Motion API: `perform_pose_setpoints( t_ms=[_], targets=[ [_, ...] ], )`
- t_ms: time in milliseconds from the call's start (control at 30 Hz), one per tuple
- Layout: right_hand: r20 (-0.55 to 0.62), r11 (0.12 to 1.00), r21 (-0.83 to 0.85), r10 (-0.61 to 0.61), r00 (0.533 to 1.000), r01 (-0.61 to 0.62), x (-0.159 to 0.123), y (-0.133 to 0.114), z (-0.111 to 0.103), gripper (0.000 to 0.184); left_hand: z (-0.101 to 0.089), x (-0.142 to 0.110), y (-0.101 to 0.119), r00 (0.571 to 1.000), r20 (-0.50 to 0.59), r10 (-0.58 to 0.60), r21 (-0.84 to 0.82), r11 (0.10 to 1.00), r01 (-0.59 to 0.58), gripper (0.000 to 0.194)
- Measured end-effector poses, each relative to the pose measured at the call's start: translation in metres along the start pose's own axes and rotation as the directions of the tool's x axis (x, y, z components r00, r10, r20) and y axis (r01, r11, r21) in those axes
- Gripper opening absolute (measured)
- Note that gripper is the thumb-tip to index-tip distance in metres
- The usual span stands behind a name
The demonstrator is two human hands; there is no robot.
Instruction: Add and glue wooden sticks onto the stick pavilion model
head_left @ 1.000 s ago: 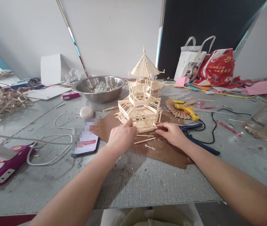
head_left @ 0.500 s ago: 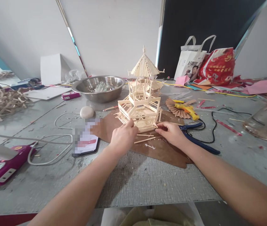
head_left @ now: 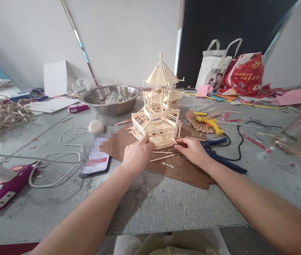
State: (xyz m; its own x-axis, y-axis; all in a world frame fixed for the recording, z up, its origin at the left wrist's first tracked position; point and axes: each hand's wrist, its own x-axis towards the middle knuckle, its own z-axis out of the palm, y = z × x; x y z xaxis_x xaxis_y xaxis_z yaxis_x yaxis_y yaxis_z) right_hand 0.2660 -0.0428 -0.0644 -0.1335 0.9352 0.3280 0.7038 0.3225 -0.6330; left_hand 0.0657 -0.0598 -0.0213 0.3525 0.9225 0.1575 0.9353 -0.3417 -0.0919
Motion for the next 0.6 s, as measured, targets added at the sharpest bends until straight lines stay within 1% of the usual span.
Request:
perform_pose_setpoints(
  t_ms=[133,300,400,600],
  targets=[
    [-0.003,1.000,0.016,0.005,1.000,-0.005,0.0002,0.0000,0.0008,0.023,0.0027,-0.0001,-0.0002,1.000,0.007,0.005,-0.032,0.999,-0.005,0.027],
    [-0.010,0.998,0.041,0.038,0.999,-0.038,0.0008,0.0016,0.0031,0.025,0.0070,0.0008,-0.0006,1.000,-0.027,0.007,-0.014,1.000,-0.007,0.027],
    [-0.011,0.998,0.019,0.058,0.998,-0.057,0.0010,0.0006,0.0034,0.025,0.0075,0.0013,0.0009,0.999,-0.049,0.002,0.000,1.000,-0.002,0.027],
    [0.006,0.999,-0.035,0.027,1.000,-0.027,0.0012,-0.0018,0.0018,0.024,0.0043,0.0029,-0.0005,0.996,-0.086,-0.032,0.017,0.999,0.034,0.022]
  ],
)
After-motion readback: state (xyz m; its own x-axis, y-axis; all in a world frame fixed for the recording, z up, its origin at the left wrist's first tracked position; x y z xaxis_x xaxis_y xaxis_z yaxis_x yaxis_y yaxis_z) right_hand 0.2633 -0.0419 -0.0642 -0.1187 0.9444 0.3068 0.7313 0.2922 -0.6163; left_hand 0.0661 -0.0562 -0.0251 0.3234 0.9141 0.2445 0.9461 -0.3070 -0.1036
